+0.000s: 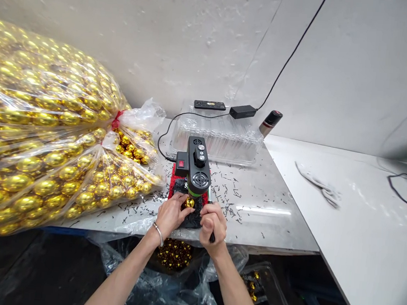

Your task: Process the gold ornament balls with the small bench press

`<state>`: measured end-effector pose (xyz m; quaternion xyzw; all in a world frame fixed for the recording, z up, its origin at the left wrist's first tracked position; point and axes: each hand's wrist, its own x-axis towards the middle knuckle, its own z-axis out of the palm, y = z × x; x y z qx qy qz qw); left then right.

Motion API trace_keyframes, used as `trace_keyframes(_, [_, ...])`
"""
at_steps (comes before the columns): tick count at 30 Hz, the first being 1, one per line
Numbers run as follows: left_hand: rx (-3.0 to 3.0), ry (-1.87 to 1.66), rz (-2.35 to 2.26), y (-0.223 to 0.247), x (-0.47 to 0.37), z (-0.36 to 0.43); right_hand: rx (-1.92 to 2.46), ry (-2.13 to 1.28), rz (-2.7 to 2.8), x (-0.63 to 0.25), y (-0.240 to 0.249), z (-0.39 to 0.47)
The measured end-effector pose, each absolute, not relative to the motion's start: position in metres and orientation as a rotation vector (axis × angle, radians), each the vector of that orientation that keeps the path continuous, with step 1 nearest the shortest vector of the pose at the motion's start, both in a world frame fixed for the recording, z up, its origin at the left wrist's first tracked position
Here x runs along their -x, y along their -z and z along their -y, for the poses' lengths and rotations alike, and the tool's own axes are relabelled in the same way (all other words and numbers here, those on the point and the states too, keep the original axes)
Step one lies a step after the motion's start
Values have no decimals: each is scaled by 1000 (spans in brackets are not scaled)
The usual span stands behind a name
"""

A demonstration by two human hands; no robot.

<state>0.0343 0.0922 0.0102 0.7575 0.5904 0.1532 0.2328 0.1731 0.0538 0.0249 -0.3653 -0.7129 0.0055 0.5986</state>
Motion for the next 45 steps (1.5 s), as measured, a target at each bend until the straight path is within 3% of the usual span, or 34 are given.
trace_keyframes(13, [-2062, -422, -1635, -10, -35, -92, 779, 117, 1699, -173, 0, -62])
trace_keyframes(19, [-1983, -556, -1605, -12, -35, -95, 860, -68, 1604, -171, -59, -55])
trace_keyframes(24, [-1582, -816, -1435, -11, -17, -65, 947, -113, 1597, -171, -93, -54])
trace_keyframes(29, [-944, -447, -1042, 35, -9, -1, 919, -96, 1590, -169, -79, -52])
trace_keyframes(33, [-510, -509, -1213, 89, -15, 24, 910, -93, 1578, -168, -73, -51])
trace_keyframes(36, [-189, -566, -1200, 103, -12, 27, 894, -90, 1592, -168, -72, -52])
trace_keyframes(39, [-78, -591, -946, 83, -3, 27, 897, -81, 1610, -169, -69, -52])
trace_keyframes(45, [-322, -732, -761, 0, 4, 7, 901, -67, 1617, -169, -69, -51])
